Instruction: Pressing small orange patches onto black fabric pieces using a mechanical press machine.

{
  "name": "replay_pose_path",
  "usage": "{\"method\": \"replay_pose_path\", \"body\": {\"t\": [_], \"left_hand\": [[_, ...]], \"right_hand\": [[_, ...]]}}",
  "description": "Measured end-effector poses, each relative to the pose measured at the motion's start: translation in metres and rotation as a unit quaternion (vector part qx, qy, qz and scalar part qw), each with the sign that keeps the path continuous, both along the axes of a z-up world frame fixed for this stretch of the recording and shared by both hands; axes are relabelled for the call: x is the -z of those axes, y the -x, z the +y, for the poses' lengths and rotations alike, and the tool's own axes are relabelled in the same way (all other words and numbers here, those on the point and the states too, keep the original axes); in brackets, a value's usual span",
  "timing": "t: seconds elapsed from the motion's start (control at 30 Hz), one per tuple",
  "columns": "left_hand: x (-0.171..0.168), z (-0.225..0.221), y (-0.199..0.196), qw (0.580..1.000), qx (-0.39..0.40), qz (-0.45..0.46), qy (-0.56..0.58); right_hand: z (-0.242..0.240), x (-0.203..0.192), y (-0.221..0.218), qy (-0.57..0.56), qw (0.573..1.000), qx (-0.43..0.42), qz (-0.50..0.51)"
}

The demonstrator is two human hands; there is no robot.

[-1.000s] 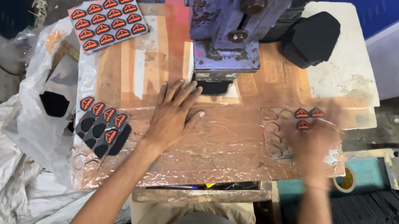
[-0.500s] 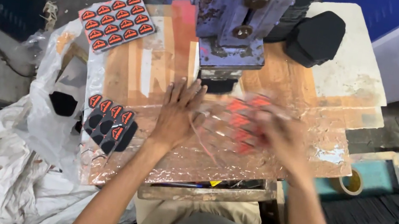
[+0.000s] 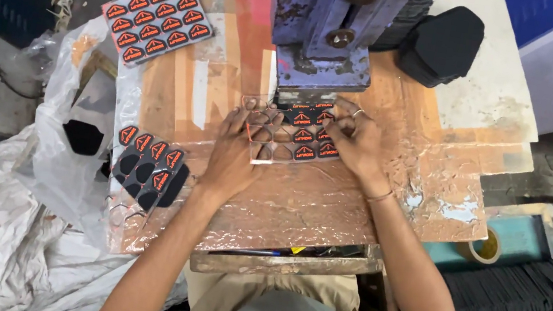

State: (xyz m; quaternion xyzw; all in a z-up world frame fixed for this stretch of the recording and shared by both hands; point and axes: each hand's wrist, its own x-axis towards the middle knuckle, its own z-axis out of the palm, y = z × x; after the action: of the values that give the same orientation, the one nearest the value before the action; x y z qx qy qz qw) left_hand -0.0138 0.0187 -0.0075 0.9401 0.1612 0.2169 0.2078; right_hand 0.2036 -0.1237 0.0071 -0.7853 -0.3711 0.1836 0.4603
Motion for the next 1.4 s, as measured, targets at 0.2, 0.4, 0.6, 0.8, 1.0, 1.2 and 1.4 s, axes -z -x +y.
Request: {"method": "replay_pose_path", "body": {"t": [0.2, 0.4, 0.6, 0.8, 1.0, 1.2, 1.4], "left_hand": [[-0.006, -0.002, 0.001, 1.0, -0.002, -0.004, 0.01], [-0.002, -0.003, -0.003, 1.0, -0.013, 0.014, 0.025], [-0.003, -0.004, -0.002, 0.999, -0.016, -0.013, 0.024], [-0.002, -0.004, -0.004, 0.999, -0.014, -0.038, -0.008], [-0.001, 0.007, 0.006, 1.0, 0.017, -0.017, -0.007], [-0.049, 0.073, 0.126, 0.968, -0.243, 0.017, -0.054], [-0.048, 0.052, 0.202, 0.897, -0.347, 0.001, 0.273]], "right_hand": [[-0.001, 0.009, 0.001, -0.015, 1.0, -0.002, -0.021], [-0.001, 0.011, 0.001, -0.038, 0.999, 0.006, -0.004], [0.0, 0.009, 0.002, 0.002, 0.999, 0.031, -0.026], [0.001, 0.022, -0.004, -0.069, 0.997, 0.01, -0.03], [-0.011, 0.015, 0.0, 0.012, 0.999, 0.022, -0.02], [-0.094, -0.02, 0.012, 0.034, 0.996, -0.018, 0.081], [-0.114, -0.031, 0.043, -0.019, 0.994, -0.103, 0.016]]}}
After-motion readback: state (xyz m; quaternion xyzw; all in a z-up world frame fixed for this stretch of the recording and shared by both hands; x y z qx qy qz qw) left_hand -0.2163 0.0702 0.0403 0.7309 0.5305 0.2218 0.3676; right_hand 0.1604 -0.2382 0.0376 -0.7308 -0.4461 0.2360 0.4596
